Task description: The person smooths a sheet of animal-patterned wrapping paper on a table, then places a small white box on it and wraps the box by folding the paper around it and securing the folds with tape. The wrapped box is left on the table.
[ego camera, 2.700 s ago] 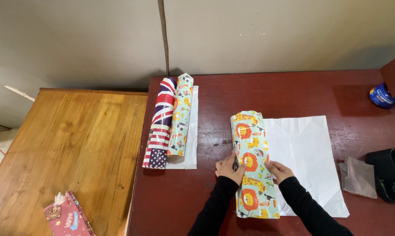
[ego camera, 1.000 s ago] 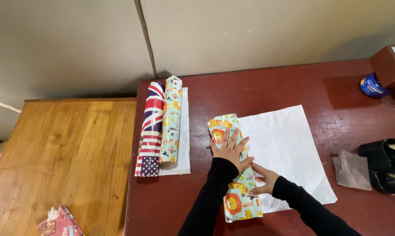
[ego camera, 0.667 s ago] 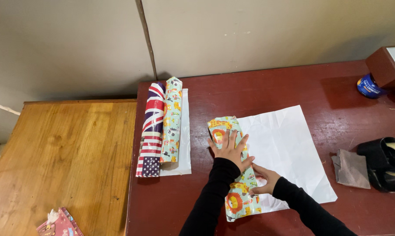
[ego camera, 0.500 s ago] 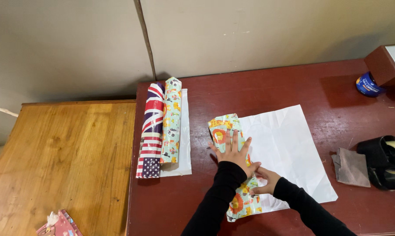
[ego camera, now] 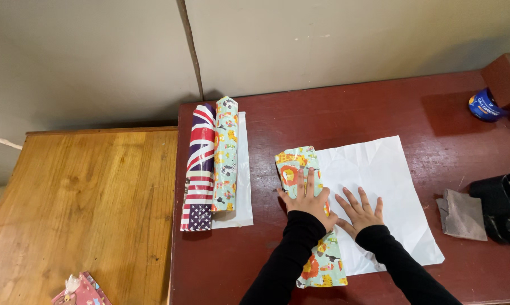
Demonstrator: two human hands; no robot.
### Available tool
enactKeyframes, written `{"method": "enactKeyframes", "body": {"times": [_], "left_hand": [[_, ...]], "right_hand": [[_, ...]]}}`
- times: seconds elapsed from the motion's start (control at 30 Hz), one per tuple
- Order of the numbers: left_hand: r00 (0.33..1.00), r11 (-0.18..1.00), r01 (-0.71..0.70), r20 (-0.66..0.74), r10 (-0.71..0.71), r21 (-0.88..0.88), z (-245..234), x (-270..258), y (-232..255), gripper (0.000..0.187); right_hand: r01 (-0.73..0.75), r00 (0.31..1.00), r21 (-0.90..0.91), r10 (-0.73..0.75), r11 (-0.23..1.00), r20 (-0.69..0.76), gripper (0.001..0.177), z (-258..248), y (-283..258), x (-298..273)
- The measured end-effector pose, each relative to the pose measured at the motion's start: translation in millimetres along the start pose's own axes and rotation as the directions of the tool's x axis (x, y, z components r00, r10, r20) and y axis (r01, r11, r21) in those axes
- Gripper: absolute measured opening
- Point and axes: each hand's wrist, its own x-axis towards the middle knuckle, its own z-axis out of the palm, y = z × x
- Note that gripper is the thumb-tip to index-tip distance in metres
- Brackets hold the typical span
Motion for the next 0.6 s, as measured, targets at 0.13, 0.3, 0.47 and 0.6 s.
{"method": "enactKeyframes", "body": {"times": [0.13, 0.3, 0.47, 0.6], "left_hand": [[1.0, 1.0, 0.007, -0.004, -0.007, -0.03, 1.0, -0.1, 0.4, 0.068], [1.0, 1.0, -0.009, -0.028, 0.008, -0.016, 6.8, 0.2, -1.2, 0.069], [0.99, 0.996, -0.094, -0.111, 0.092, -0.01, 17.0, 2.6, -5.3, 0.079], [0.987, 0.991, -0.124, -0.092, 0.128, 0.054, 18.5, 8.2, -13.8, 0.077]], "right_hand": [[0.011, 0.999, 0.032, -0.009, 0.999, -0.042, 0.076, -10.0, -1.4, -4.4], [-0.004, 0.999, 0.06, 0.007, 0.998, -0.043, 0.075, -13.1, -1.6, -6.2], [-0.054, 0.999, 0.142, 0.053, 0.988, 0.011, 0.077, -18.3, -8.7, -9.3], [-0.121, 0.993, 0.114, 0.121, 0.986, 0.007, 0.076, -14.3, -28.7, -11.9]]}}
